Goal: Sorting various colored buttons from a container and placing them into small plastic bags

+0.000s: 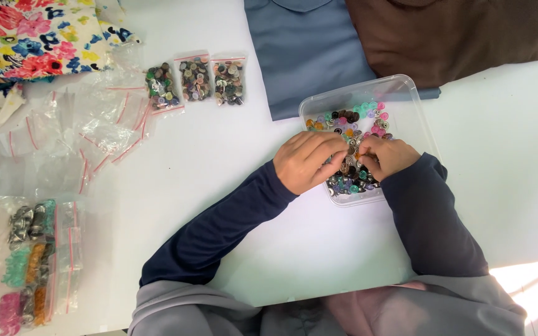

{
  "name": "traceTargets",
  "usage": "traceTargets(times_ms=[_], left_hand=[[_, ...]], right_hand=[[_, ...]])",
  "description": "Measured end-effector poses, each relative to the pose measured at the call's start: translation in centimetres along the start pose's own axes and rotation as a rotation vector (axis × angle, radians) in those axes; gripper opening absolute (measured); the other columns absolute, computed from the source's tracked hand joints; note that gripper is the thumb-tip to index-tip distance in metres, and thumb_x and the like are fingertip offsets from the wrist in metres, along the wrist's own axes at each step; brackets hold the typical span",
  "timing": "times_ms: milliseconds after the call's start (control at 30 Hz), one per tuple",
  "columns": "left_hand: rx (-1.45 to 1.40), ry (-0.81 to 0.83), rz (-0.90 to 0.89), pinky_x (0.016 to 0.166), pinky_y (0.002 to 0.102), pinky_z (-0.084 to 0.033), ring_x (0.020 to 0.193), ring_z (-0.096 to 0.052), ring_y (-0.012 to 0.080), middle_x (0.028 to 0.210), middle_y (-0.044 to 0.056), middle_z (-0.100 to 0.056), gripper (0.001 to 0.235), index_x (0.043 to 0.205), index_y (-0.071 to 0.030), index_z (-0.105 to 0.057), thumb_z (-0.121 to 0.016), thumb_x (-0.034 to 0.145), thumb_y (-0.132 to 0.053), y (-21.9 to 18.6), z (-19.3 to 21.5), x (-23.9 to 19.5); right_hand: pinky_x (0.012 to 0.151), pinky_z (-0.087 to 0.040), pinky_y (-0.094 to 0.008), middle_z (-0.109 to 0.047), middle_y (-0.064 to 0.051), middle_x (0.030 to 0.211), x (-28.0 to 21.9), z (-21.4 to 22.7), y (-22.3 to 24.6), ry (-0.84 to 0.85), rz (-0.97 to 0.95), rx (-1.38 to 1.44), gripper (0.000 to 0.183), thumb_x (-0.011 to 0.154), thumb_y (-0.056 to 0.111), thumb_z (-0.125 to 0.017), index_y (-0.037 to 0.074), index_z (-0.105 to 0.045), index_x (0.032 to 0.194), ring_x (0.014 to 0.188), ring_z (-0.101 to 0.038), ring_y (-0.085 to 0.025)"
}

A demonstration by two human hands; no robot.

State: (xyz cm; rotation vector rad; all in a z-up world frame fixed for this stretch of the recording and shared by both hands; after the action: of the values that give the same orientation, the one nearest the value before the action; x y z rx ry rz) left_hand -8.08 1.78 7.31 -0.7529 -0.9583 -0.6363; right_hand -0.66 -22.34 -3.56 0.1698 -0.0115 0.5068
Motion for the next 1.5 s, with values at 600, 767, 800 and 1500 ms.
traceTargets(times_ms=[600, 767, 800, 1500], left_hand=[[0.208, 0.290, 0.108, 0.084, 0.037, -0.050, 0.084, -0.069, 0.0230, 0.091, 0.004, -0.071, 0.011, 0.099, -0.012, -0.068, -0.071, 0.096, -0.022, 5.5, 9.7, -10.0], [0.212, 0.310, 0.198, 0.084, 0.036, -0.051, 0.085, -0.068, 0.0239, 0.091, 0.005, -0.070, 0.010, 0.099, -0.012, -0.068, -0.069, 0.096, -0.021, 6.0, 9.4, -10.9], [0.212, 0.328, 0.229, 0.084, 0.035, -0.051, 0.086, -0.068, 0.0231, 0.092, 0.004, -0.069, 0.011, 0.100, -0.013, -0.068, -0.071, 0.094, -0.022, 6.1, 9.5, -11.1], [0.314, 0.346, 0.324, 0.082, 0.037, -0.051, 0.081, -0.064, 0.0236, 0.085, 0.001, -0.059, 0.019, 0.098, -0.017, -0.063, -0.066, 0.081, -0.021, 6.4, 13.0, -13.6]], right_hand=[[0.073, -0.057, -0.036, -0.059, 0.008, 0.064, 1.1, 8.0, 4.6, -0.490, 0.181, 0.169, 0.018, 0.085, 0.028, -0.085, 0.025, -0.072, 0.098, 0.065, -0.067, -0.021], [0.079, -0.058, -0.032, -0.069, 0.006, 0.080, -1.4, 9.3, 12.3, -0.612, 0.287, 0.325, 0.023, 0.083, 0.018, -0.082, 0.021, -0.076, 0.106, 0.076, -0.068, -0.020], [0.076, -0.059, -0.035, -0.074, 0.000, 0.088, -2.0, 9.8, 14.7, -0.600, 0.397, 0.398, 0.024, 0.081, 0.010, -0.082, 0.016, -0.075, 0.103, 0.078, -0.070, -0.022], [0.088, -0.043, -0.038, -0.058, -0.001, 0.106, 1.7, 0.7, 23.0, -0.499, 0.369, -0.039, 0.019, 0.102, 0.034, -0.061, 0.020, -0.062, 0.114, 0.105, -0.057, -0.023]])
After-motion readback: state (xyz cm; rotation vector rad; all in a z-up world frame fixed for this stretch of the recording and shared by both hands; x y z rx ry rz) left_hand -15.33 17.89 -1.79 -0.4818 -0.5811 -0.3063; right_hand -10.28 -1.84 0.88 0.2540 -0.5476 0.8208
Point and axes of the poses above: each hand's wrist, its own x-axis towards the middle knuckle, its own z-axis out of the back of the hand, y = z × x, the point moved 2 cm from there along x, towards the middle knuckle
